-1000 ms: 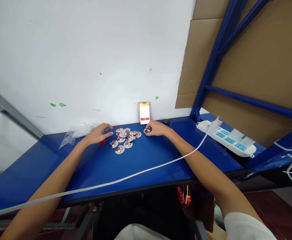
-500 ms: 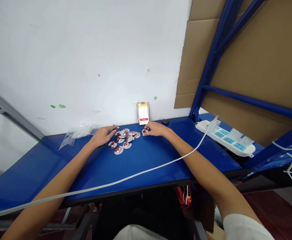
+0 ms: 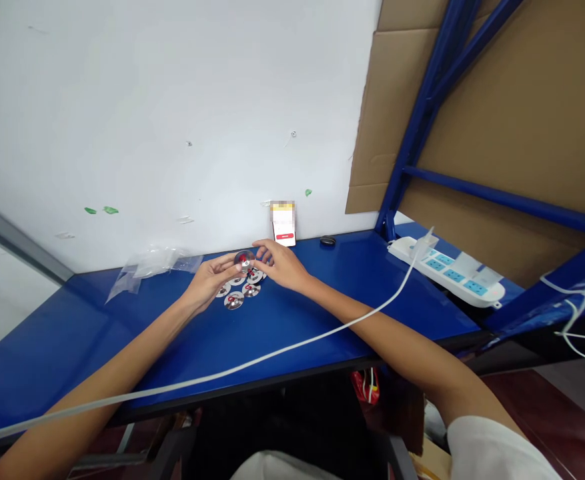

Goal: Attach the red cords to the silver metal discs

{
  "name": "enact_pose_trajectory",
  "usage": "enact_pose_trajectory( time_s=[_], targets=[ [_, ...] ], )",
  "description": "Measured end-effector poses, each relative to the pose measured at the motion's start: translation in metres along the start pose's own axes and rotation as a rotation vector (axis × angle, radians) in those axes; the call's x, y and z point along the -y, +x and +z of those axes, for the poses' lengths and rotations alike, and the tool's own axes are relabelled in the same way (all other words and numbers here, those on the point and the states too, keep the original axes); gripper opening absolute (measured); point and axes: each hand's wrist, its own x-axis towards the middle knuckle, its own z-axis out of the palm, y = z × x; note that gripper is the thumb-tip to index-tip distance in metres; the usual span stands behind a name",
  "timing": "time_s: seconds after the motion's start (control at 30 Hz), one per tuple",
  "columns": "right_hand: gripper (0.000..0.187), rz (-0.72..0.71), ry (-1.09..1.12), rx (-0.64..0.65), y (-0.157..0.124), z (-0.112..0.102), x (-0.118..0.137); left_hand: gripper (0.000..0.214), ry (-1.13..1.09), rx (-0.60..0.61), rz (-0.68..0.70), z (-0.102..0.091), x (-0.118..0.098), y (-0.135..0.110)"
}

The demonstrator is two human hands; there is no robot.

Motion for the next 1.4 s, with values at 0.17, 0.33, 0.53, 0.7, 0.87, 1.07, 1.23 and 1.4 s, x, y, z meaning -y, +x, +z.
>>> enact_pose_trajectory(
  time_s=[0.17, 0.33, 0.53, 0.7, 0.87, 1.07, 1.23, 1.4],
  targets=[
    [0.014, 0.074, 0.059, 0.011, -0.002, 0.002, 0.001, 0.055, 0.271, 0.014, 0.035, 0.001, 0.004, -0.002],
    [0.017, 0.208, 0.087, -0.046, -0.007, 0.01, -0.001, 0.049, 0.951, -0.185, 0.31, 0.0, -0.004, -0.009],
    [0.028, 0.304, 0.253, -0.023, -0.009, 0.015, 0.001, 0.032, 1.255, 0.05, 0.598, -0.007, -0.005, -0.01],
    [0.028, 0.236, 0.259, -0.057, -0.009, 0.013, 0.008, 0.034, 1.397, -0.011, 0.663, -0.008, 0.006, -0.008],
    [0.028, 0.226, 0.186, -0.035, -0.012, 0.015, 0.009, 0.027, 1.42, -0.077, 0.635, -0.002, -0.003, -0.009],
    [0.02, 0.262, 0.063, -0.042, -0.016, 0.019, 0.015, 0.021, 1.534, -0.147, 0.527, 0.009, -0.008, -0.01],
    [0.018, 0.285, 0.039, -0.041, -0.016, 0.019, 0.018, 0.026, 1.605, -0.132, 0.412, 0.011, -0.003, -0.011],
    [0.018, 0.295, -0.009, -0.036, -0.016, 0.019, 0.02, 0.026, 1.645, -0.085, 0.314, 0.013, -0.009, -0.012]
  ],
)
